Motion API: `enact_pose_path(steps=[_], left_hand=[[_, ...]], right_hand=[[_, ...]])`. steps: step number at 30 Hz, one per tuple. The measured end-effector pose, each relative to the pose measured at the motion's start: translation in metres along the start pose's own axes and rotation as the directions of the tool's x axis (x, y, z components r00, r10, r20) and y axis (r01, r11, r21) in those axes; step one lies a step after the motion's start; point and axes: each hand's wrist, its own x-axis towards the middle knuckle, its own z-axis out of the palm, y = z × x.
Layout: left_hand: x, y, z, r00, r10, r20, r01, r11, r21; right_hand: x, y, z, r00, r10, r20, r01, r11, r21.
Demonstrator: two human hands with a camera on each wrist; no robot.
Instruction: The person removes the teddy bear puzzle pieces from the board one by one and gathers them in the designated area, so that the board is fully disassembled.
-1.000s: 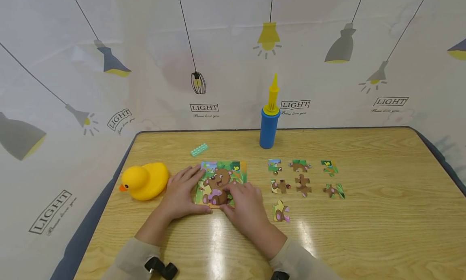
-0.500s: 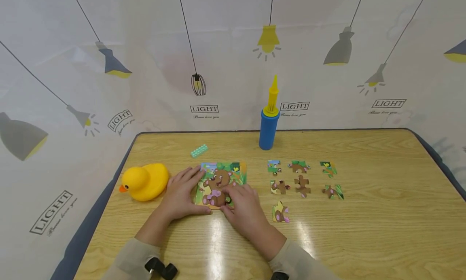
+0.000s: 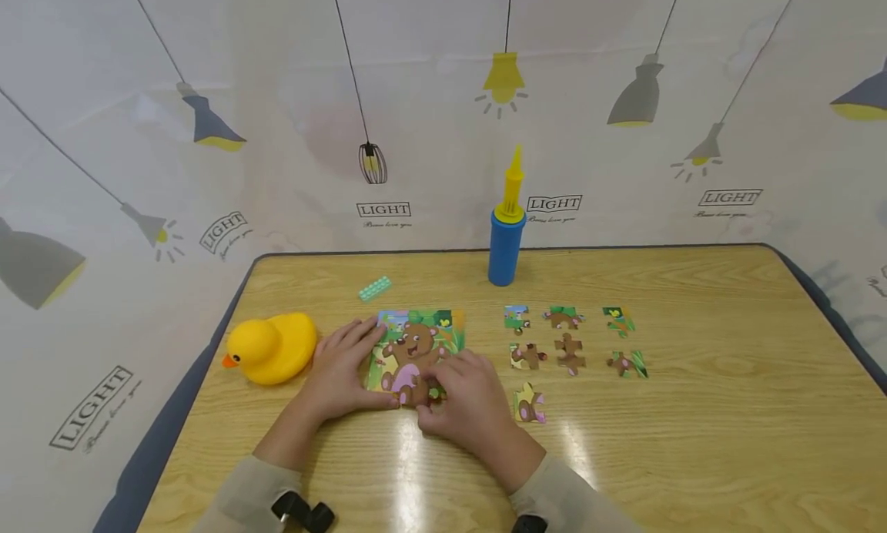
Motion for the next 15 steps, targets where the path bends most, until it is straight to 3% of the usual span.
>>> enact_pose_path(steps=[8,15], left_hand=[[0.001,-0.004,0.005,1.000,0.000,0.013,0.000,1.000,-0.002],[0.000,-0.004,0.004,1.000,0.005,0.000,-0.005,1.000,0.004]], right_hand=[[-0.017,0.015,-0.019,1.000,-0.006,0.028,0.002,0.991,0.131],[-0.037,0.029,-0.046,0.999,-0.052,0.013,0.050,0.992,0.117]])
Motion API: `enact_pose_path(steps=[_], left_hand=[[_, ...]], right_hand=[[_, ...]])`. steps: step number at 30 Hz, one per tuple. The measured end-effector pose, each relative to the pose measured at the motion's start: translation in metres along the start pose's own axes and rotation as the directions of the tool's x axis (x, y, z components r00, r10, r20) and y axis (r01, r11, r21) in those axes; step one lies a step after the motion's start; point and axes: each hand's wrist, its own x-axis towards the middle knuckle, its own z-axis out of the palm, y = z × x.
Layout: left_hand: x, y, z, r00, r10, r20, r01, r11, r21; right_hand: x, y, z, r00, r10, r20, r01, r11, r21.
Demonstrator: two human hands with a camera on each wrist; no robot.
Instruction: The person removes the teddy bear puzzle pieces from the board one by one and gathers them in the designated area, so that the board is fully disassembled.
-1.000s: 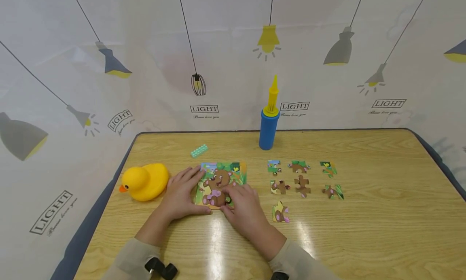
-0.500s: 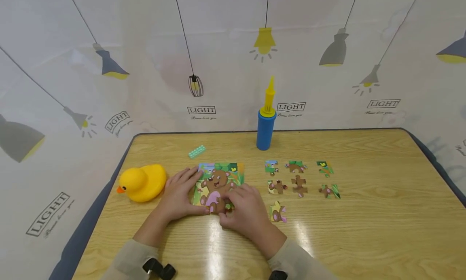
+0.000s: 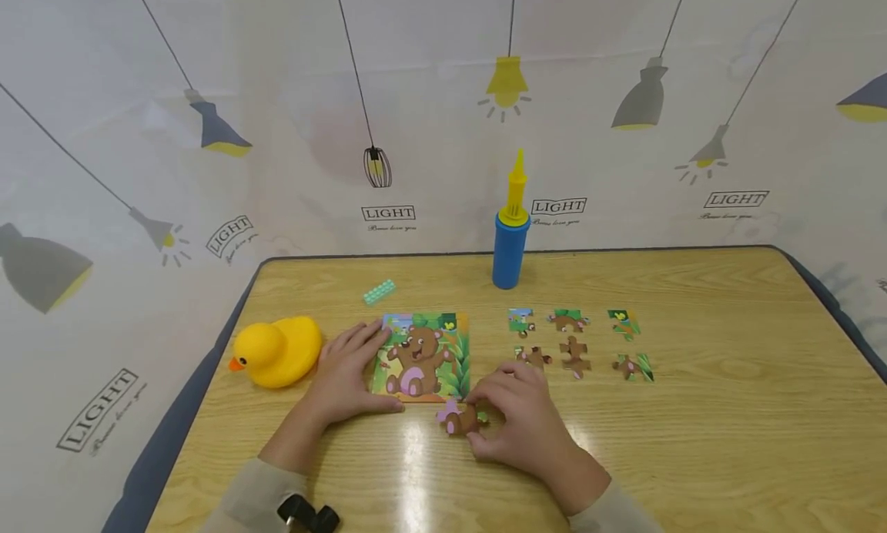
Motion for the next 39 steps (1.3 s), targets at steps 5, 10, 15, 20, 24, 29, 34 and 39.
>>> enact_pose_path(steps=[5,10,15,20,24,29,34,39], left_hand=[[0.000,0.001,-0.001,1.000,0.000,0.005,0.000,1.000,0.005],[-0.001,0.002,-0.003,1.000,-0.004,0.015,0.004,1.000,0.010],[-0.001,0.002,-0.003,1.000,-0.009,0.019,0.009,1.000,0.009],[-0.001,0.002,-0.003,1.000,-0.012,0.021,0.012,1.000,0.006],[-0.001,0.003,-0.004,1.000,-0.010,0.020,0.010,1.000,0.005],[-0.001,0.004,-0.004,1.000,-0.012,0.019,0.013,1.000,-0.001],[-0.001,0.004,-0.004,1.000,-0.019,0.023,0.019,1.000,-0.001],[0.000,0.001,-0.001,1.000,-0.012,0.013,0.012,1.000,0.002]], right_hand=[[-0.020,0.020,-0.028,1.000,-0.025,0.002,0.025,0.999,0.031],[-0.044,0.042,-0.058,0.999,0.054,0.009,-0.054,0.998,0.019],[-0.062,0.052,-0.081,0.988,0.151,0.016,-0.150,0.988,-0.031],[-0.071,0.060,-0.098,0.986,0.165,0.008,-0.165,0.985,-0.049],[-0.077,0.064,-0.107,0.984,0.177,0.006,-0.176,0.982,-0.069],[-0.081,0.066,-0.112,0.979,0.203,0.008,-0.201,0.976,-0.084],[-0.083,0.067,-0.111,0.972,0.235,0.007,-0.232,0.966,-0.109],[-0.084,0.066,-0.111,0.955,0.296,0.017,-0.292,0.949,-0.117]])
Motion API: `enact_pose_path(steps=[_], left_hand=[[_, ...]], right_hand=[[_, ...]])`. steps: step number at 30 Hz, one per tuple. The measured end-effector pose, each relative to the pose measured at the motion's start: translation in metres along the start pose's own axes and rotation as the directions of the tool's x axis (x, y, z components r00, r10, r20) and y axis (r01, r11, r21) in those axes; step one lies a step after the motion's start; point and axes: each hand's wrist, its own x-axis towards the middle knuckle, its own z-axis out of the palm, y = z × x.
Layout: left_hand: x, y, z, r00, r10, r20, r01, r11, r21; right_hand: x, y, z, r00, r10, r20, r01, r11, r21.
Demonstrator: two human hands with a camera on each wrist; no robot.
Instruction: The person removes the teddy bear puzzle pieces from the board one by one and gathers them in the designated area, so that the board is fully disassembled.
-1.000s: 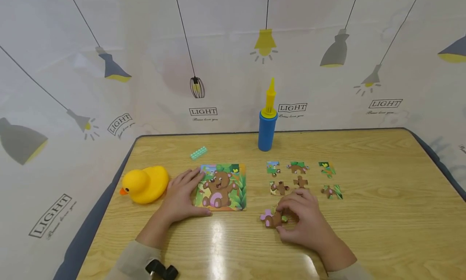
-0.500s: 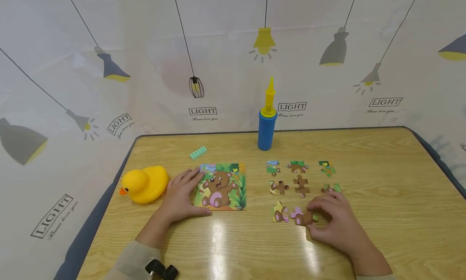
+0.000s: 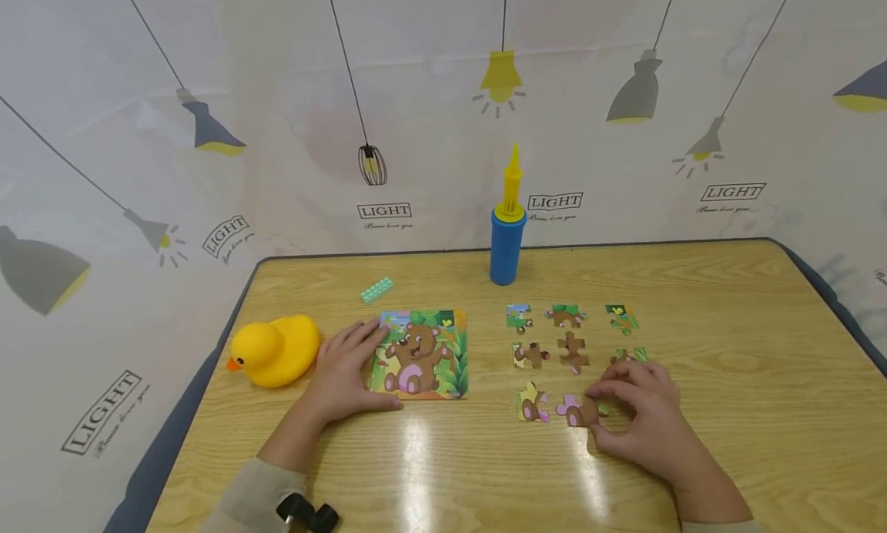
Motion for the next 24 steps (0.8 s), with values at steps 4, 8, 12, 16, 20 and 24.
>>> enact_pose_path(steps=[4,8,12,16,20,24], left_hand=[[-0.0001,-0.0005,0.0008,1.000,0.001,-0.002,-0.001,1.000,0.000],[-0.0005,0.0001,0.0001,1.000,-0.004,0.002,0.004,1.000,-0.004],[0.0000,-0.0005,-0.0012,1.000,0.001,0.000,-0.001,1.000,-0.004],[0.0009,-0.0023,0.0004,1.000,0.001,-0.009,-0.001,1.000,-0.004],[0.0020,-0.0052,0.0052,1.000,0.003,-0.015,-0.003,1.000,-0.010],[0.0012,-0.0066,0.0063,1.000,-0.001,-0.016,0.001,1.000,-0.011]], right_hand=[[0.0005,-0.0016,-0.0005,1.000,0.026,0.013,-0.026,1.000,0.014],[0.0011,-0.0035,-0.0013,0.999,0.040,0.020,-0.041,0.999,0.024],[0.0015,-0.0028,0.0001,0.998,0.053,0.020,-0.054,0.997,0.050],[0.0024,-0.0013,0.0025,0.999,0.043,-0.008,-0.043,0.997,0.061],[0.0040,0.0005,0.0042,0.998,0.014,-0.057,-0.012,0.999,0.039],[0.0058,0.0025,0.0072,0.995,-0.006,-0.104,0.008,1.000,0.017]])
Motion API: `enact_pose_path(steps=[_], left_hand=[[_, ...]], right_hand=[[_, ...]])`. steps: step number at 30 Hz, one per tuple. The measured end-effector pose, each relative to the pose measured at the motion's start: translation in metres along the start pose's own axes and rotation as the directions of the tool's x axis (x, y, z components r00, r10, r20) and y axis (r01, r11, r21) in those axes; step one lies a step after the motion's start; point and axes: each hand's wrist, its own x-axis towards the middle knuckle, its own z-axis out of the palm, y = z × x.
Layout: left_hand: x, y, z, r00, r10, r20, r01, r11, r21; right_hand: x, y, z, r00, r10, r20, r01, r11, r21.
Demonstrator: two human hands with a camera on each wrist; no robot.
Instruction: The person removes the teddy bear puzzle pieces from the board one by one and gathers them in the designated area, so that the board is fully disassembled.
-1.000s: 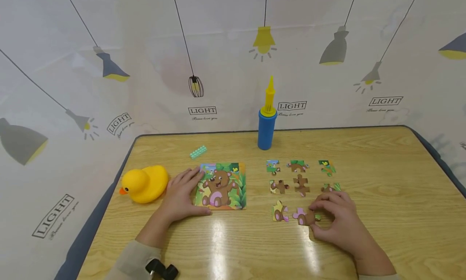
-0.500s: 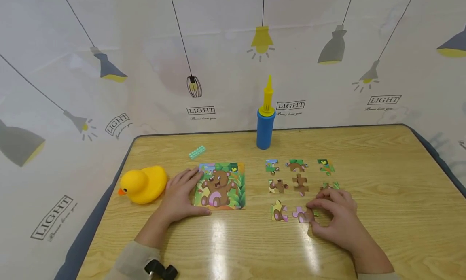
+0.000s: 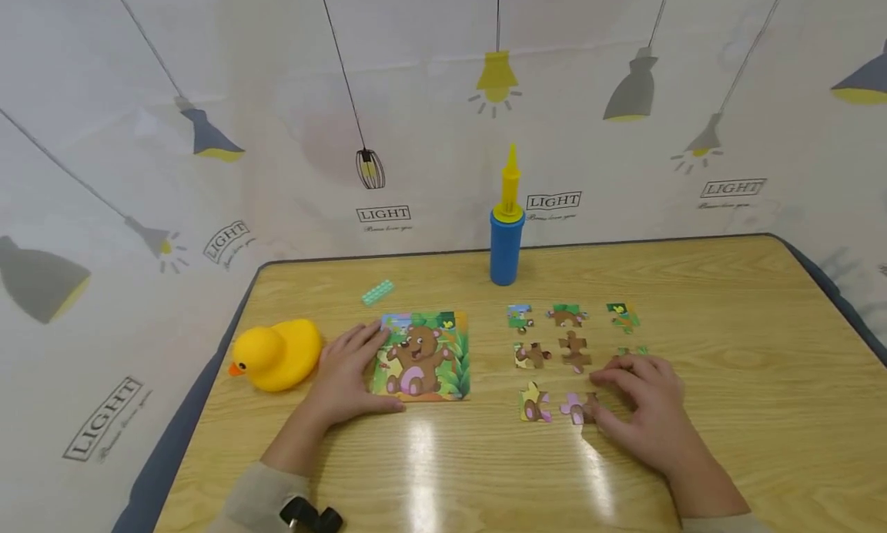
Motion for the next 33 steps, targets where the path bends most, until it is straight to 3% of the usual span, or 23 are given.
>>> enact_pose_path(steps=[5,10,17,25,33], left_hand=[[0.001,0.003,-0.001,1.000,-0.001,-0.008,0.002,1.000,0.009],[0.001,0.004,-0.003,1.000,0.005,-0.012,-0.005,1.000,-0.006],[0.000,0.002,-0.002,1.000,-0.002,0.012,0.002,1.000,0.000],[0.000,0.002,-0.001,1.000,0.001,0.013,-0.001,1.000,-0.005],[-0.001,0.004,-0.003,1.000,0.002,0.004,-0.002,1.000,-0.005]], right_hand=[[0.007,0.002,0.004,0.988,-0.122,-0.100,0.123,0.992,0.004],[0.020,-0.007,0.022,0.947,-0.264,-0.183,0.264,0.964,-0.026],[0.033,-0.037,0.050,0.936,-0.281,-0.210,0.270,0.959,-0.080],[0.045,-0.068,0.080,0.928,-0.334,-0.162,0.324,0.942,-0.090],[0.052,-0.091,0.104,0.976,-0.213,0.041,0.216,0.971,-0.102]])
